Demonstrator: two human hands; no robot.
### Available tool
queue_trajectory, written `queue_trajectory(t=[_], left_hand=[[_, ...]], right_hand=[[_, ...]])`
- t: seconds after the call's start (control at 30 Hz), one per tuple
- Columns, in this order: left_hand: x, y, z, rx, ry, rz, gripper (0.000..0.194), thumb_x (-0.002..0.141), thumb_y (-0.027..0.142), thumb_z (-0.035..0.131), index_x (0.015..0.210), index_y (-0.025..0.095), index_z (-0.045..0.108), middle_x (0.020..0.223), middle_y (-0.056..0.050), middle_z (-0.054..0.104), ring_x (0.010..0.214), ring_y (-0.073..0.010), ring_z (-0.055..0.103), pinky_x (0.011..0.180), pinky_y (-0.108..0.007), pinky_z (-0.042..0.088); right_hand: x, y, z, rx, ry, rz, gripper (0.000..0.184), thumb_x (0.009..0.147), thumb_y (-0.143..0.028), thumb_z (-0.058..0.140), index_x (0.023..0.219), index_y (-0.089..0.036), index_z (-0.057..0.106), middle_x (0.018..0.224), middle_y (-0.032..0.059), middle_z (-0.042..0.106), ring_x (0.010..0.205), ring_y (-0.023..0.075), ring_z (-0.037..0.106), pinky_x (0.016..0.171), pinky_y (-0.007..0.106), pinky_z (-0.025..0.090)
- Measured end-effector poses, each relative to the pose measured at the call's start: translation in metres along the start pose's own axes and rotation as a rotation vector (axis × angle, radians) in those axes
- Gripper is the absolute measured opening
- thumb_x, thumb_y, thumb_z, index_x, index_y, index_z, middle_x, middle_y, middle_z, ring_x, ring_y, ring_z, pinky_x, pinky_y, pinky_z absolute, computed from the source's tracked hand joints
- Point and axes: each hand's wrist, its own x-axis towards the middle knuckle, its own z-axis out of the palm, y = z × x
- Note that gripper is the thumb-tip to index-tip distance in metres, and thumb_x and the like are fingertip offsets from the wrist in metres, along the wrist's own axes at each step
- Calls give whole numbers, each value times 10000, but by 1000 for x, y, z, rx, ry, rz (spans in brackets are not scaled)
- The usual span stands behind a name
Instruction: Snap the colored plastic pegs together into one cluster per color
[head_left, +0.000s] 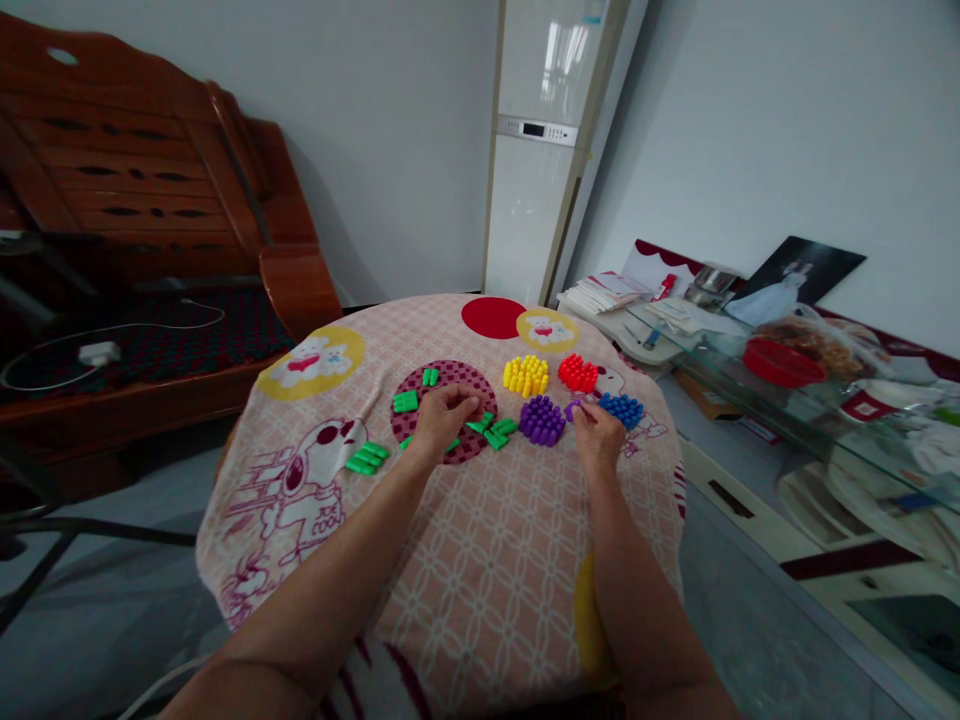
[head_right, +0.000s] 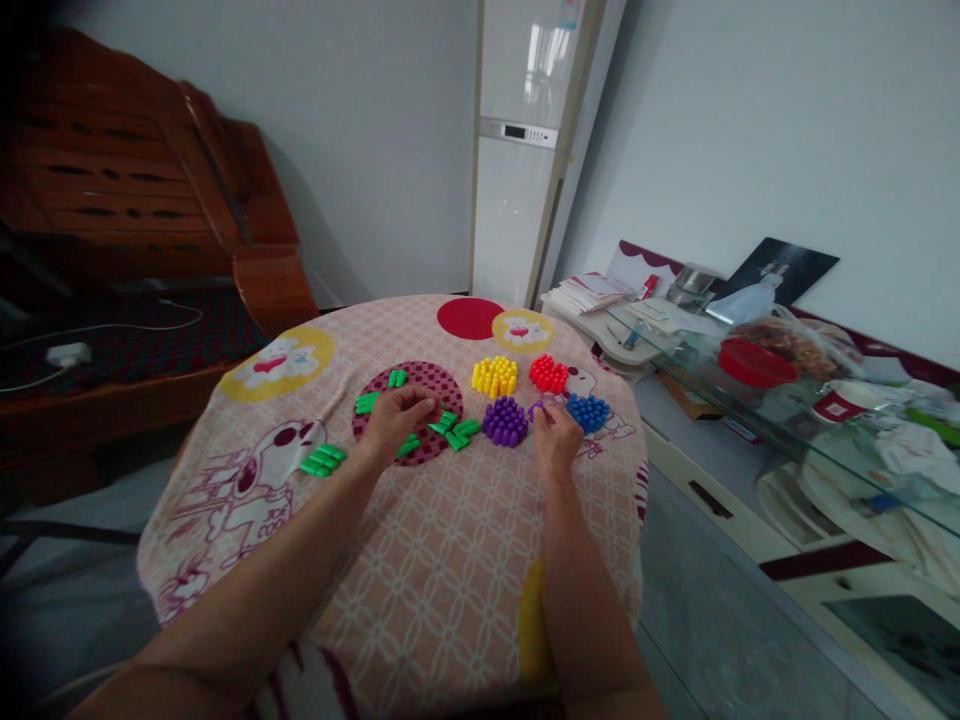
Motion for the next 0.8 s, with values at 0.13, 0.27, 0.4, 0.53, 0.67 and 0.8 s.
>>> queue_trajectory(t=[0.13, 0.27, 0.4, 0.53, 0.67, 0.8], left_hand=[[1, 2, -5, -15, 46, -4, 267, 645, 365, 751, 757, 138, 666, 662, -18, 672, 593, -137, 624, 613, -259, 527], [3, 5, -10, -10, 70, -15, 257, 643, 363, 730, 767, 149, 663, 691, -21, 675, 606, -147, 628, 617, -273, 533], [7, 7, -20, 32, 116, 13, 258, 650, 369, 702, 781, 151, 661, 692, -23, 674, 623, -156, 628, 638, -283, 538], [14, 9, -43, 255, 241, 103, 244, 699, 345, 640, 835, 147, 682, 700, -32, 678, 644, -167, 628, 653, -286, 526], [23, 7, -72, 713, 379, 161, 314, 757, 289, 572, 995, 135, 706, 975, -115, 725, 861, -240, 673, 822, -360, 524], [28, -7, -85, 1005, 320, 121, 421, 745, 254, 617, 1146, 139, 677, 1182, -164, 678, 1100, -314, 626, 973, -413, 474]], right_hand=[[-1, -1, 7, -98, -86, -22, 382, 810, -433, 526, 839, -143, 774, 805, 118, 745, 719, 225, 638, 705, 311, 449], [-1, -1, 8, -188, -122, -54, 370, 847, -425, 499, 772, -163, 750, 741, 94, 717, 675, 197, 582, 653, 287, 393], [-3, -3, 7, -281, -155, -99, 393, 878, -391, 464, 616, -174, 661, 638, 75, 651, 609, 167, 504, 607, 280, 326], [-6, -5, 7, -273, -89, -83, 375, 882, -367, 430, 656, -173, 658, 632, 72, 638, 597, 171, 495, 599, 283, 319], [-7, -5, 3, -164, 62, -88, 403, 904, -400, 399, 806, -153, 702, 707, 96, 675, 650, 196, 558, 640, 291, 387], [-17, -27, 5, -32, 102, -245, 373, 942, -370, 408, 938, -143, 704, 826, 121, 699, 753, 211, 618, 733, 319, 467]])
